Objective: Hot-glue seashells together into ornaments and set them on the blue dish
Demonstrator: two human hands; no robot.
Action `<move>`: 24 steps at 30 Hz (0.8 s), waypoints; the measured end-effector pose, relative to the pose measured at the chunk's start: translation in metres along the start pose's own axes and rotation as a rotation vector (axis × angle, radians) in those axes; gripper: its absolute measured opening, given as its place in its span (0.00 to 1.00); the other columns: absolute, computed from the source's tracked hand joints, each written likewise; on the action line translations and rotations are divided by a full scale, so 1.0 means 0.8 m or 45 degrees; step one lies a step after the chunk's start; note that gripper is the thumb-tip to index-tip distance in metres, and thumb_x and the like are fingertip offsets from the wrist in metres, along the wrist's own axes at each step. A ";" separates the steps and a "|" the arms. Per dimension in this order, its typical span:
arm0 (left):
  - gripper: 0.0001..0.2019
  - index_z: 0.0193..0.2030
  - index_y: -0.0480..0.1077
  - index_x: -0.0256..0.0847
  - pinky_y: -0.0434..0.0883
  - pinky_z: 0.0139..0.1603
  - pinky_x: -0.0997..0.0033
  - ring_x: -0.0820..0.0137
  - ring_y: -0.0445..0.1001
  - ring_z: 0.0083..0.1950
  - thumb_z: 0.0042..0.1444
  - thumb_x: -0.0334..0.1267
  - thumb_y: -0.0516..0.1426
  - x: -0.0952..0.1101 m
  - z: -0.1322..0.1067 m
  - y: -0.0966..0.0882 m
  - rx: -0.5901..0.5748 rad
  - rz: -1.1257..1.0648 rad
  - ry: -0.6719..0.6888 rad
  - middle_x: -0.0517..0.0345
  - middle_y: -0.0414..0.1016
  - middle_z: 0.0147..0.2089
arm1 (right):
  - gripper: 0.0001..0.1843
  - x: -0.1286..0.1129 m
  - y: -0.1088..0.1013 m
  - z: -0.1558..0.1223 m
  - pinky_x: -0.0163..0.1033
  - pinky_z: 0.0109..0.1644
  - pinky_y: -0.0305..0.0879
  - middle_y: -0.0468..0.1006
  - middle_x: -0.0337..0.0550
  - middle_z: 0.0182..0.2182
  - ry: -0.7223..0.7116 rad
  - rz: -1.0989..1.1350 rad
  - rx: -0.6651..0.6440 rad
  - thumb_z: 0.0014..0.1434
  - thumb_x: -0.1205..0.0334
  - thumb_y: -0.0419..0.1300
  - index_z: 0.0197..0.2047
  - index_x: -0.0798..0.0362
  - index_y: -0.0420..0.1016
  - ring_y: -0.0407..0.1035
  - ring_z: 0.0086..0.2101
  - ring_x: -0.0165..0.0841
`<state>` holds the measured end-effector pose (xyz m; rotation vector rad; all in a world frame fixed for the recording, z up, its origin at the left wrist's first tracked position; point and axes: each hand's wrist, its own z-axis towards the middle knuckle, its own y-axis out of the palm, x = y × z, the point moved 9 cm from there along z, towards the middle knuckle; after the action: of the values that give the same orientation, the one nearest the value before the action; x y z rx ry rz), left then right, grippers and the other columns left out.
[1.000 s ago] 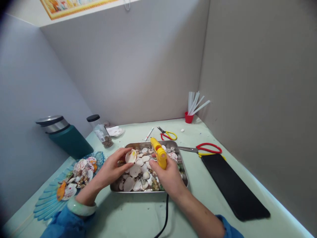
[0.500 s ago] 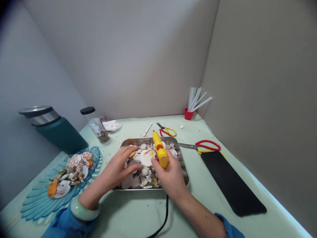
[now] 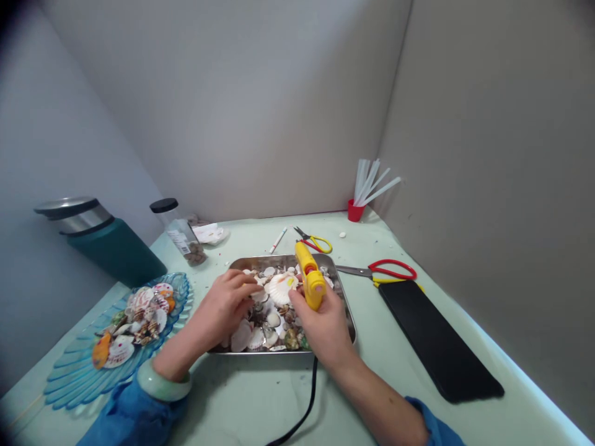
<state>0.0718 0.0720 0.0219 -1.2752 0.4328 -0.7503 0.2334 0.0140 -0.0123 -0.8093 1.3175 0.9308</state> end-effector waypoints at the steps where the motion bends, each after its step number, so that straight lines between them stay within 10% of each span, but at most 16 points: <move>1: 0.14 0.43 0.75 0.45 0.63 0.50 0.58 0.59 0.65 0.50 0.54 0.28 0.54 0.006 0.000 0.008 -0.074 0.000 0.039 0.52 0.75 0.45 | 0.23 0.001 0.000 0.000 0.36 0.27 0.64 0.74 0.45 0.33 0.000 -0.005 -0.003 0.49 0.50 0.64 0.43 0.57 0.71 0.67 0.26 0.32; 7: 0.06 0.31 0.77 0.44 0.63 0.45 0.62 0.62 0.67 0.45 0.52 0.32 0.58 0.008 -0.001 0.030 -0.224 -0.013 0.032 0.53 0.75 0.38 | 0.23 0.004 0.000 0.001 0.37 0.30 0.66 0.74 0.43 0.31 -0.011 0.007 -0.002 0.49 0.49 0.64 0.43 0.57 0.71 0.68 0.27 0.33; 16: 0.08 0.37 0.74 0.41 0.67 0.43 0.69 0.67 0.73 0.41 0.57 0.31 0.53 -0.016 -0.009 -0.019 0.184 -0.514 -0.154 0.55 0.78 0.38 | 0.13 -0.003 -0.002 0.003 0.37 0.31 0.63 0.77 0.44 0.34 -0.024 -0.269 0.002 0.50 0.53 0.62 0.34 0.54 0.72 0.68 0.28 0.34; 24: 0.07 0.35 0.70 0.38 0.66 0.25 0.76 0.73 0.70 0.22 0.56 0.38 0.55 -0.051 -0.022 0.007 0.139 -1.038 -0.493 0.63 0.70 0.22 | 0.08 -0.012 0.025 0.011 0.36 0.30 0.58 0.75 0.38 0.24 -0.064 -0.678 -0.125 0.48 0.59 0.61 0.34 0.51 0.73 0.67 0.26 0.35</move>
<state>0.0333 0.0893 0.0079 -1.4512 -0.4760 -1.1455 0.2187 0.0293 -0.0015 -1.1350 0.9448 0.5868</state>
